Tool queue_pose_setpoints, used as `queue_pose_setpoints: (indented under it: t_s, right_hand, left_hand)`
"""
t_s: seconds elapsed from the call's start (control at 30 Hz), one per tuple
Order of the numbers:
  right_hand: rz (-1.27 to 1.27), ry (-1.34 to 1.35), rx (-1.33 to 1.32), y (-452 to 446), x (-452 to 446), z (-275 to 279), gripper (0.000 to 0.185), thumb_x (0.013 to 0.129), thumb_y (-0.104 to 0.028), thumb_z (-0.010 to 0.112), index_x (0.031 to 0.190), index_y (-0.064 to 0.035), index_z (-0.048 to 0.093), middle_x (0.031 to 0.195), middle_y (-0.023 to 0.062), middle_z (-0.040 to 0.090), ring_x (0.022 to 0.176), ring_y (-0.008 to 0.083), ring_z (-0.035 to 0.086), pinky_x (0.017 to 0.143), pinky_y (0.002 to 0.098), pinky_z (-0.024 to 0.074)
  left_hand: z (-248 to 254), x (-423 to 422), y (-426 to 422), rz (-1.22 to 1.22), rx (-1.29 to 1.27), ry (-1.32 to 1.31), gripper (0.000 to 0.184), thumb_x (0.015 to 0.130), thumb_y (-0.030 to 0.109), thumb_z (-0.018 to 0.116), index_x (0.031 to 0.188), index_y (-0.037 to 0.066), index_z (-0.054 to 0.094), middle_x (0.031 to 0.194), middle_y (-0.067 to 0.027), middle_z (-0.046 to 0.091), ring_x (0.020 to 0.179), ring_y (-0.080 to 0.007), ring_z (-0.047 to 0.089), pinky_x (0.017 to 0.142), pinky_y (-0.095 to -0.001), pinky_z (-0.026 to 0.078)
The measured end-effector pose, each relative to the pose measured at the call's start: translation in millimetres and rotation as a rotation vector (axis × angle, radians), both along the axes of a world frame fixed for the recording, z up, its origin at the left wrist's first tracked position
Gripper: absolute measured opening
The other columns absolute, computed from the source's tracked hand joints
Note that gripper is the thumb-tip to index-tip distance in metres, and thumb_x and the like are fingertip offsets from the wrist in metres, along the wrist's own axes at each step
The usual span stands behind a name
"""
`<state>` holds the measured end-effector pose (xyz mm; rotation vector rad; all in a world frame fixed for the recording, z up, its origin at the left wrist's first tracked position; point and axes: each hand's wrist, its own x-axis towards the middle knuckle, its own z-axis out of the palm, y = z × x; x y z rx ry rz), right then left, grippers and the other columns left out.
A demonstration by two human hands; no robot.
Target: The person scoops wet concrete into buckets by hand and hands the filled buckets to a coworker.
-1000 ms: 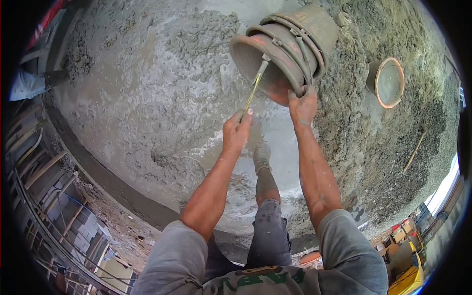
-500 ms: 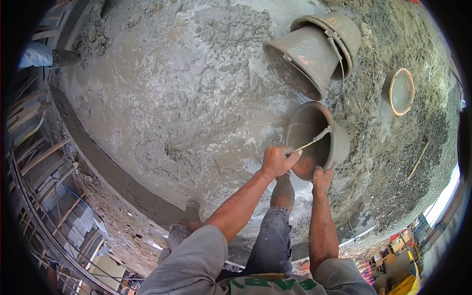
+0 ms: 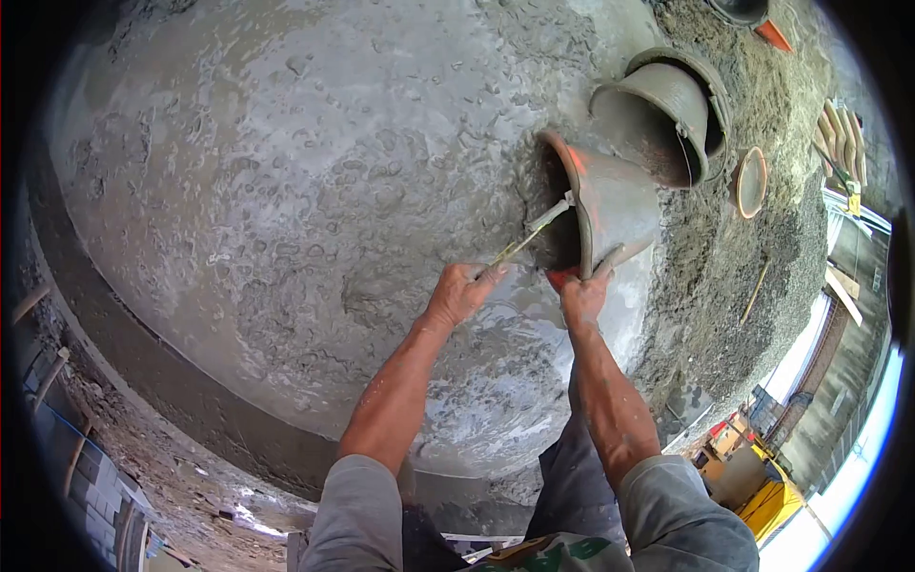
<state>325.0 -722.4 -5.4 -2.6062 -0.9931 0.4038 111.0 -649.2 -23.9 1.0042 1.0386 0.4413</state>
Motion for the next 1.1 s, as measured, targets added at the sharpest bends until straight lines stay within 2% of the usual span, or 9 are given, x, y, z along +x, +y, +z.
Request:
queue_pose_setpoints:
  t_s: [0.33, 0.5, 0.57, 0.67, 0.8, 0.87, 1.0, 1.03, 1.1]
  right_hand:
    - [0.275, 0.342, 0.142, -29.8, -242.7, 4.0, 0.080, 0.063, -0.003, 0.052, 0.135, 0.0074, 0.020, 0.135, 0.0381, 0.018, 0.117, 0.0544, 0.028, 0.102, 0.0434, 0.0282]
    - [0.225, 0.538, -0.093, -17.7, -313.2, 48.2, 0.076, 0.062, -0.008, 0.054, 0.130, 0.0126, 0.026, 0.107, 0.0353, 0.048, 0.092, 0.0514, 0.050, 0.082, 0.0459, 0.0432]
    - [0.107, 0.698, -0.143, -18.0, -309.6, 49.9, 0.068, 0.063, -0.008, 0.054, 0.124, 0.0149, 0.033, 0.072, 0.0224, 0.061, 0.066, 0.0398, 0.060, 0.062, 0.0459, 0.0470]
    - [-0.072, 1.207, -0.179, -0.3, -261.7, 46.9, 0.047, 0.064, -0.006, 0.054, 0.108, 0.0117, 0.050, 0.065, 0.0152, 0.061, 0.060, 0.0303, 0.061, 0.057, 0.0428, 0.0478]
    - [0.380, 1.298, -0.421, 27.0, -196.4, 29.7, 0.023, 0.067, -0.004, 0.052, 0.086, 0.0067, 0.059, 0.070, 0.0125, 0.060, 0.058, 0.0223, 0.060, 0.051, 0.0355, 0.0478]
    - [-0.083, 1.581, -0.363, 23.0, -180.5, 21.5, 0.018, 0.069, -0.004, 0.050, 0.080, 0.0062, 0.061, 0.072, 0.0126, 0.060, 0.056, 0.0207, 0.059, 0.048, 0.0327, 0.0461]
    - [-0.242, 1.100, -0.271, -16.3, -155.2, -41.6, 0.024, 0.071, -0.005, 0.049, 0.090, 0.0051, 0.060, 0.081, 0.0117, 0.060, 0.069, 0.0194, 0.055, 0.058, 0.0389, 0.0438]
    - [-0.219, 1.151, -0.256, 6.5, -164.5, 38.7, 0.020, 0.074, -0.006, 0.048, 0.094, -0.0042, 0.055, 0.072, 0.0037, 0.053, 0.056, 0.0143, 0.050, 0.053, 0.0267, 0.0442]
    - [-0.326, 1.099, -0.230, -5.9, -157.9, 42.4, 0.021, 0.075, -0.006, 0.045, 0.093, -0.0060, 0.055, 0.074, 0.0047, 0.053, 0.059, 0.0152, 0.050, 0.054, 0.0268, 0.0441]
  left_hand:
    - [119.4, -237.2, -79.8, 0.267, -0.083, 0.238, 0.047, 0.085, 0.043, 0.056, 0.071, -0.001, 0.061, 0.052, -0.0065, 0.050, 0.055, -0.0113, 0.043, 0.051, -0.0322, 0.038]
    - [208.3, -258.7, -67.6, 0.380, -0.111, 0.469, 0.044, 0.087, 0.042, 0.052, 0.071, 0.001, 0.062, 0.057, -0.0143, 0.056, 0.055, -0.0238, 0.057, 0.054, -0.0372, 0.043]
    - [248.1, -237.9, -53.4, 0.300, 0.025, 0.581, 0.042, 0.087, 0.040, 0.051, 0.081, -0.001, 0.061, 0.060, -0.0158, 0.058, 0.059, -0.0292, 0.059, 0.057, -0.0391, 0.044]
    - [283.7, -195.5, -20.2, 0.231, 0.146, 0.620, 0.041, 0.086, 0.038, 0.051, 0.096, -0.002, 0.058, 0.068, -0.0205, 0.060, 0.069, -0.0389, 0.060, 0.063, -0.0436, 0.045]
    - [290.3, -127.0, -4.5, 0.061, 0.249, 0.685, 0.043, 0.085, 0.035, 0.052, 0.104, -0.003, 0.054, 0.070, -0.0216, 0.061, 0.075, -0.0414, 0.060, 0.066, -0.0454, 0.046]
    - [264.2, -112.2, -11.1, 0.068, 0.245, 0.584, 0.037, 0.082, 0.034, 0.057, 0.095, -0.001, 0.058, 0.068, -0.0202, 0.061, 0.067, -0.0370, 0.061, 0.062, -0.0426, 0.046]
    - [222.9, -137.9, -42.1, 0.020, 0.208, 0.567, 0.032, 0.080, 0.034, 0.063, 0.078, 0.002, 0.062, 0.057, -0.0124, 0.055, 0.051, -0.0235, 0.053, 0.052, -0.0363, 0.041]
    - [229.5, -140.7, -38.6, 0.101, 0.107, 0.579, 0.036, 0.080, 0.037, 0.063, 0.074, 0.001, 0.061, 0.056, -0.0133, 0.055, 0.051, -0.0244, 0.053, 0.052, -0.0377, 0.041]
    - [250.5, -147.4, -29.4, 0.263, -0.091, 0.601, 0.046, 0.079, 0.042, 0.063, 0.067, -0.002, 0.059, 0.054, -0.0152, 0.055, 0.051, -0.0261, 0.054, 0.053, -0.0403, 0.041]
